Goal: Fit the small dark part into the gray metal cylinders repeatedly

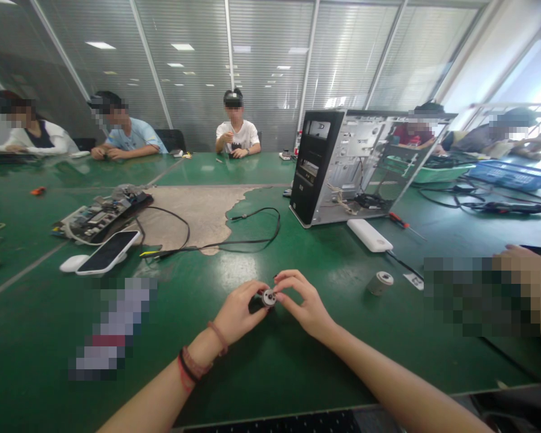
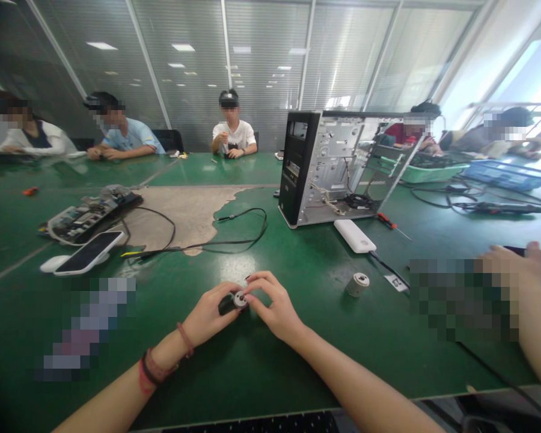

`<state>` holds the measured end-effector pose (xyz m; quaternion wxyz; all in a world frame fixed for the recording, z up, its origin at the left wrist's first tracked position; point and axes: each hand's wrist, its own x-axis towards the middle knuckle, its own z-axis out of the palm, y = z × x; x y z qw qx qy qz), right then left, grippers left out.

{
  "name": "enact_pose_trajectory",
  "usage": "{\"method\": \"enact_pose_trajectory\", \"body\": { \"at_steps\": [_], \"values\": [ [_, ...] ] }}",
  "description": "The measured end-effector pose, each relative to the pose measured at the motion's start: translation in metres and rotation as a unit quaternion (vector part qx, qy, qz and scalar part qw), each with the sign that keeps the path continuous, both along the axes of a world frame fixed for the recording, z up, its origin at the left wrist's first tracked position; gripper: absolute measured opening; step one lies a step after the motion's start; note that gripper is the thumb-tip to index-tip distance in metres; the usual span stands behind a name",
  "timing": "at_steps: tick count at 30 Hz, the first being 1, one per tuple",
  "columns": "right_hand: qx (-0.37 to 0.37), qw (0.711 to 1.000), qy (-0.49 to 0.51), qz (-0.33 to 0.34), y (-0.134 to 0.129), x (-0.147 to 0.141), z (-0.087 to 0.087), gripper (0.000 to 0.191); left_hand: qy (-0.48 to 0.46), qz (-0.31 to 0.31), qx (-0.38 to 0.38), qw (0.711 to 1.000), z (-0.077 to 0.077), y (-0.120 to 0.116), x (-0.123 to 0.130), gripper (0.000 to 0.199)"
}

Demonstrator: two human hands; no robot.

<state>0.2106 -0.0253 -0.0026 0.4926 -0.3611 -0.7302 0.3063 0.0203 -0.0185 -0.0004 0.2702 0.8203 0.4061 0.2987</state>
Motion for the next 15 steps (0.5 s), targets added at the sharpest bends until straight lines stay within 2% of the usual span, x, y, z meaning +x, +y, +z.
{"method": "enact_pose_trajectory", "body": {
  "at_steps": [5, 10, 15],
  "values": [
    [-0.035, 0.998, -0.041, -0.043, 0.01, 0.007, -0.004, 0.01, -0.011, 0.014, -0.048, 0.999, 0.002, 0.004, -0.002, 0.024],
    [-0.082, 0.987, -0.137, -0.004, 0.016, 0.007, -0.015, 0.009, -0.021, 0.022, -0.061, 0.998, 0.004, 0.005, -0.004, 0.024],
    [-0.065, 0.978, -0.194, 0.033, 0.016, 0.006, -0.02, 0.01, -0.018, 0.026, -0.068, 0.997, 0.006, 0.006, -0.005, 0.023]
  ]
}}
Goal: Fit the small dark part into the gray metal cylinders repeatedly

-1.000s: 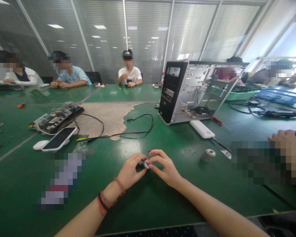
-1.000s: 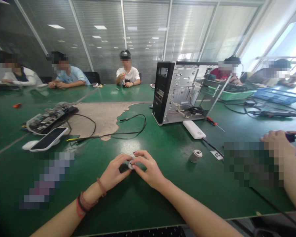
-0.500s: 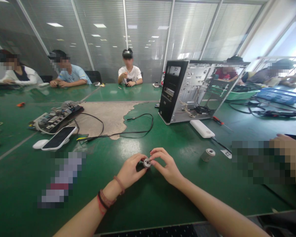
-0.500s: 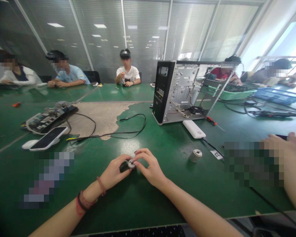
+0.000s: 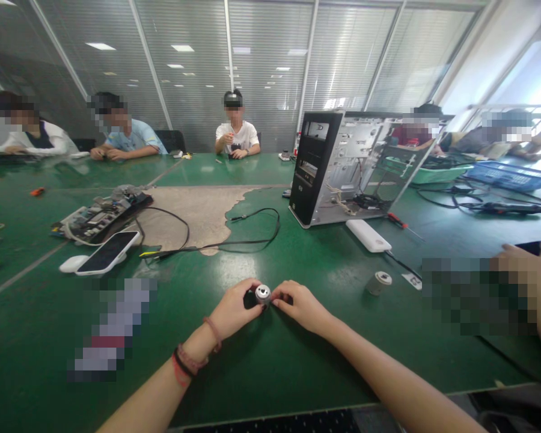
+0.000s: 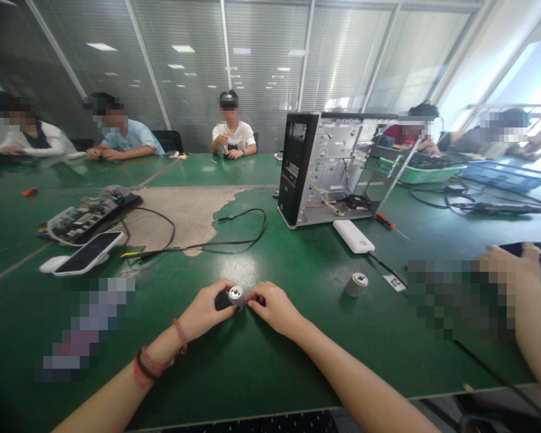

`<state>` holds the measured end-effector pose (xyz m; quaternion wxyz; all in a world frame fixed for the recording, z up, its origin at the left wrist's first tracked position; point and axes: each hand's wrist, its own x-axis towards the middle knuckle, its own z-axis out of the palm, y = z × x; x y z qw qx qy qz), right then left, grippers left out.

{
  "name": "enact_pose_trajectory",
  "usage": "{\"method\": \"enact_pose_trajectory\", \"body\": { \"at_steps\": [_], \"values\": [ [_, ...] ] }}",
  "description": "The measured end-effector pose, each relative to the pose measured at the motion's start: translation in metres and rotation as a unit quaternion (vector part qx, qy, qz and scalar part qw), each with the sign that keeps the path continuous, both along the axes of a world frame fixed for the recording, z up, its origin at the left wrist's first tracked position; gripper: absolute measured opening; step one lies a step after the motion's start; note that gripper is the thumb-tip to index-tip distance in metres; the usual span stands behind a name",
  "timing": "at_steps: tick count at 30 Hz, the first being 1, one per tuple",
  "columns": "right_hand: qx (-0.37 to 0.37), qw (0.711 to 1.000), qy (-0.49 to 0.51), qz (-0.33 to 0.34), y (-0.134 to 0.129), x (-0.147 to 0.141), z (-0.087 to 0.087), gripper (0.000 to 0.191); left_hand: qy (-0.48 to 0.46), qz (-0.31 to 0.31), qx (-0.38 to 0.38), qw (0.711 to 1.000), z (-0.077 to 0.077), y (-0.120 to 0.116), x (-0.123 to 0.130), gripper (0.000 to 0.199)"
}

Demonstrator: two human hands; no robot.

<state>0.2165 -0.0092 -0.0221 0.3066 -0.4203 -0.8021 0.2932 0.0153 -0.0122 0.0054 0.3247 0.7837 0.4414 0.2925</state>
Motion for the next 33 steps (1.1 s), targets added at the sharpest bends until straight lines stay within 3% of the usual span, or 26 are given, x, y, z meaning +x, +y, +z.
{"method": "enact_pose_trajectory", "body": {
  "at_steps": [5, 8, 13, 17, 25, 33],
  "values": [
    [-0.011, 1.0, 0.005, 0.027, 0.002, 0.005, 0.002, 0.015, 0.011, -0.008, -0.009, 1.0, 0.003, 0.001, -0.001, 0.022],
    [-0.024, 0.999, 0.021, 0.008, 0.002, 0.006, 0.005, 0.021, 0.038, -0.015, 0.001, 0.999, 0.004, 0.001, -0.003, 0.022],
    [0.025, 0.997, 0.058, 0.035, -0.002, 0.003, 0.01, 0.032, 0.127, -0.065, 0.07, 0.987, 0.007, 0.008, -0.017, 0.035],
    [0.051, 0.997, 0.038, 0.05, -0.001, -0.002, 0.008, 0.044, 0.175, -0.041, 0.124, 0.976, 0.003, 0.013, -0.028, 0.035],
    [0.068, 0.995, 0.058, 0.036, 0.007, -0.017, 0.002, 0.035, 0.217, -0.032, 0.155, 0.963, -0.003, 0.012, -0.023, 0.033],
    [0.104, 0.991, 0.064, 0.057, -0.003, -0.023, 0.008, 0.034, 0.22, -0.037, 0.169, 0.96, -0.003, 0.013, -0.023, 0.027]
  ]
}}
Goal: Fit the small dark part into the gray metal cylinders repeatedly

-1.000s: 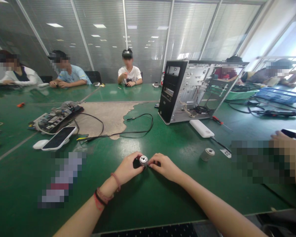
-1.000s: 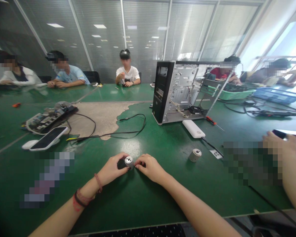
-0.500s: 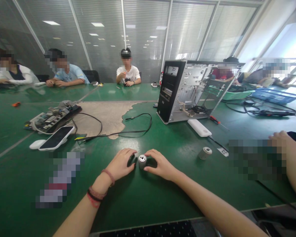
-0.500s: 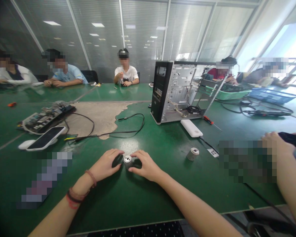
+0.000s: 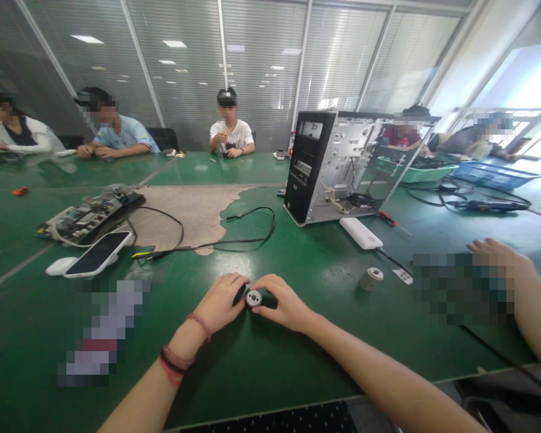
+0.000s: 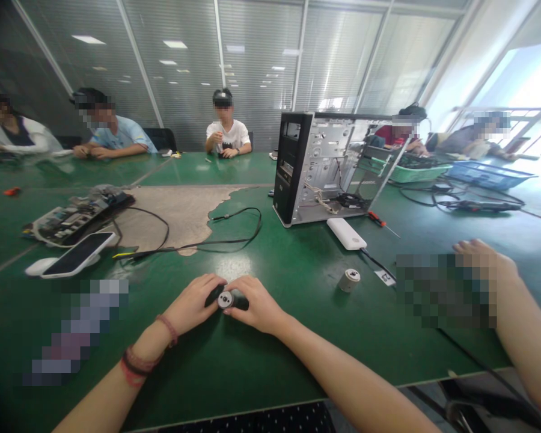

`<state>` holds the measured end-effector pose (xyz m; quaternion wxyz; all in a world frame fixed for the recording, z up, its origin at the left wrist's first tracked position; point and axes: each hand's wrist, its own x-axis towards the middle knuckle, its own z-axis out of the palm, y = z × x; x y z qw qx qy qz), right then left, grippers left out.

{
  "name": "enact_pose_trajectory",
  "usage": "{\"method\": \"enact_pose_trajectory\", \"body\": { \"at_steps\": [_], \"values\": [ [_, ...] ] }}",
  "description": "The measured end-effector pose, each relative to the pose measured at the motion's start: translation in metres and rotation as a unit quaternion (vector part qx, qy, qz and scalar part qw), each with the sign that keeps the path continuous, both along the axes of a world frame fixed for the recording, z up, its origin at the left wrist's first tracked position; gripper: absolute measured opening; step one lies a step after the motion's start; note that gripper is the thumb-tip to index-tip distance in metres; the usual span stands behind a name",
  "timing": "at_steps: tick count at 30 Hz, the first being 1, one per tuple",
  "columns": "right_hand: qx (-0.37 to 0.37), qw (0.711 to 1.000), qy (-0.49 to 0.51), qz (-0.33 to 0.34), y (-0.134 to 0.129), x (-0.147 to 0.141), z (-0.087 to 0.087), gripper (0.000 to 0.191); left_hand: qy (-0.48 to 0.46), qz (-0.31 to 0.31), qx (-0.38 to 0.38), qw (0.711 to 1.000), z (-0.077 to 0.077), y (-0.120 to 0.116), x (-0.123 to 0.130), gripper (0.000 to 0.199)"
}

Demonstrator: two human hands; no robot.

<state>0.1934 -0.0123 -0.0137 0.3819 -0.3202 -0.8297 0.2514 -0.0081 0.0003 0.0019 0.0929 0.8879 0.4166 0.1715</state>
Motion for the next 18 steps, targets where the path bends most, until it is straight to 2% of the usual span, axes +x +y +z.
{"method": "enact_pose_trajectory", "body": {
  "at_steps": [3, 7, 10, 14, 18],
  "values": [
    [-0.012, 0.999, 0.025, -0.02, 0.0, 0.003, 0.003, 0.032, -0.002, 0.003, 0.001, 1.0, 0.001, 0.001, 0.0, 0.026],
    [-0.031, 0.989, 0.074, -0.127, 0.009, 0.024, 0.011, 0.037, 0.007, 0.003, -0.004, 1.0, 0.002, 0.0, 0.0, 0.025],
    [-0.028, 0.969, 0.086, -0.232, 0.022, 0.056, 0.019, 0.051, 0.015, 0.002, -0.007, 1.0, 0.002, -0.001, 0.002, 0.027],
    [0.016, 0.935, 0.021, -0.353, 0.04, 0.107, 0.03, 0.036, 0.012, 0.002, -0.005, 1.0, -0.001, -0.001, 0.002, 0.03],
    [0.045, 0.889, -0.06, -0.452, 0.048, 0.156, 0.031, 0.037, 0.007, 0.003, 0.0, 1.0, -0.002, 0.0, 0.002, 0.03]
  ]
}}
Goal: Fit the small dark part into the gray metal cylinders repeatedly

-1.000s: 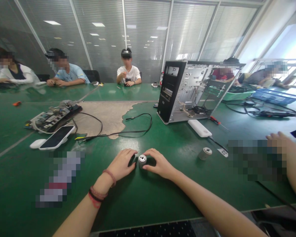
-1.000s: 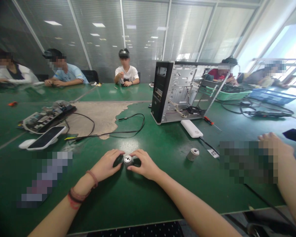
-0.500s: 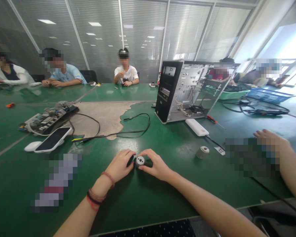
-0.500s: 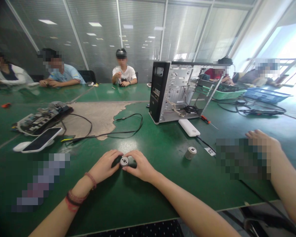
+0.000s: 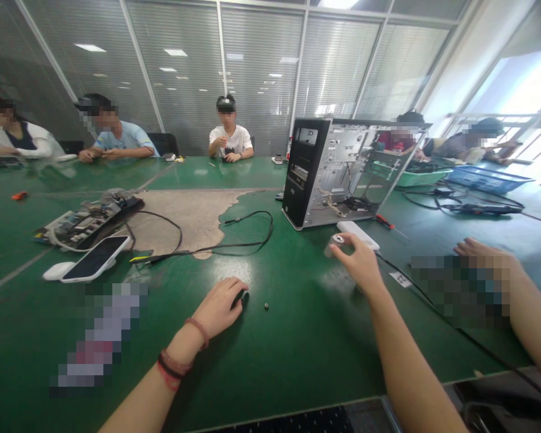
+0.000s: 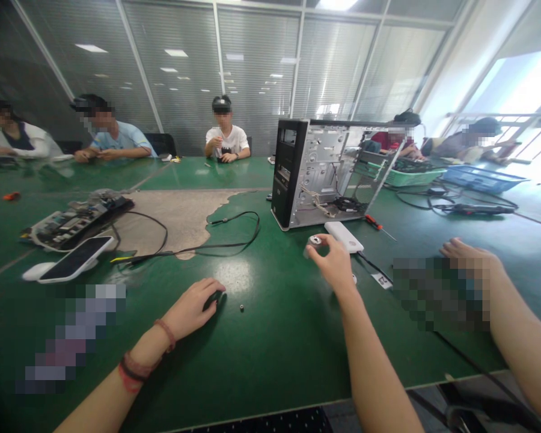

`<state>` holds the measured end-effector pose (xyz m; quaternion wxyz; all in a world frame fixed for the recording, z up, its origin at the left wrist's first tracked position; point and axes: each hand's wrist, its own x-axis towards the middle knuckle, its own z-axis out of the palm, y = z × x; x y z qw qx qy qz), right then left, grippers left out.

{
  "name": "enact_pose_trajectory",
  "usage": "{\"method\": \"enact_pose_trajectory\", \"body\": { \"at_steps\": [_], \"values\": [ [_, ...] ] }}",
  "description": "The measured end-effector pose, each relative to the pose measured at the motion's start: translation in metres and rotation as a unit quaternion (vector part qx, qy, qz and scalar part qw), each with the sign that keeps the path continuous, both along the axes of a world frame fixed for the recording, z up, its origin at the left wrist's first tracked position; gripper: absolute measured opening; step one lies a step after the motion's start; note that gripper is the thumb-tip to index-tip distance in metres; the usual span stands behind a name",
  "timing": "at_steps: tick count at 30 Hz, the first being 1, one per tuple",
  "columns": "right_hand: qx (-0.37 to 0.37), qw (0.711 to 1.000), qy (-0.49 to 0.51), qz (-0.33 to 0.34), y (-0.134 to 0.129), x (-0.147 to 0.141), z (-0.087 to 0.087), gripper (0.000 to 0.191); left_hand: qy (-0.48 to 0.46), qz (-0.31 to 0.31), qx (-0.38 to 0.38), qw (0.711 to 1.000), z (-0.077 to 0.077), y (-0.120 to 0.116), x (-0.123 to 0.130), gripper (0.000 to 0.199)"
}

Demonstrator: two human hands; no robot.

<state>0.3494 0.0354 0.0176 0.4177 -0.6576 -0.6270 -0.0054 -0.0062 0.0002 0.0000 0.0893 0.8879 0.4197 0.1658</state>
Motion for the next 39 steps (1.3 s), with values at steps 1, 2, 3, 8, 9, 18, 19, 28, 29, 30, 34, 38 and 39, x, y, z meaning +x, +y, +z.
{"method": "enact_pose_trajectory", "body": {
  "at_steps": [1, 2, 3, 8, 9, 18, 19, 28, 29, 30, 34, 38, 39],
  "values": [
    [-0.025, 0.999, -0.02, -0.018, 0.0, 0.011, -0.002, 0.037, 0.0, -0.001, 0.001, 1.0, 0.0, 0.0, 0.0, 0.03],
    [-0.058, 0.997, -0.043, -0.032, 0.0, 0.021, -0.005, 0.037, -0.001, -0.001, 0.001, 1.0, 0.001, 0.0, 0.0, 0.03],
    [-0.097, 0.992, -0.066, -0.042, 0.0, 0.03, -0.008, 0.037, -0.001, -0.002, 0.002, 1.0, 0.001, -0.001, 0.0, 0.03],
    [-0.231, 0.963, -0.128, -0.055, -0.002, 0.059, -0.022, 0.035, 0.004, -0.001, -0.002, 1.0, 0.003, -0.002, 0.001, 0.029],
    [-0.246, 0.959, -0.129, -0.055, -0.002, 0.061, -0.023, 0.034, 0.005, -0.001, -0.004, 1.0, 0.004, -0.003, 0.001, 0.028],
    [-0.224, 0.952, -0.152, -0.14, -0.005, 0.033, -0.015, 0.04, 0.01, -0.002, -0.006, 1.0, 0.004, -0.003, 0.001, 0.027],
    [-0.168, 0.967, -0.149, -0.121, -0.005, 0.024, -0.012, 0.04, 0.01, -0.003, -0.006, 1.0, 0.004, -0.004, 0.001, 0.027],
    [-0.119, 0.9, -0.079, 0.412, -0.039, -0.11, -0.01, 0.021, 0.004, -0.012, -0.004, 1.0, 0.003, -0.002, 0.0, 0.025],
    [-0.127, 0.891, -0.095, 0.425, -0.043, -0.119, -0.015, 0.019, 0.002, -0.011, -0.003, 1.0, 0.003, -0.002, 0.001, 0.025],
    [-0.128, 0.887, -0.11, 0.429, -0.046, -0.126, -0.02, 0.016, -0.001, -0.01, -0.003, 1.0, 0.003, -0.002, 0.001, 0.025],
    [-0.12, 0.891, -0.122, 0.421, -0.048, -0.134, -0.032, 0.007, -0.008, -0.01, -0.006, 1.0, 0.005, -0.002, 0.002, 0.023],
    [-0.103, 0.905, -0.093, 0.402, -0.037, -0.113, -0.023, 0.01, -0.003, -0.009, -0.008, 1.0, 0.005, -0.003, 0.002, 0.02],
    [-0.092, 0.916, -0.081, 0.382, -0.033, -0.103, -0.018, 0.011, -0.001, -0.01, -0.007, 1.0, 0.005, -0.003, 0.002, 0.02]
  ]
}}
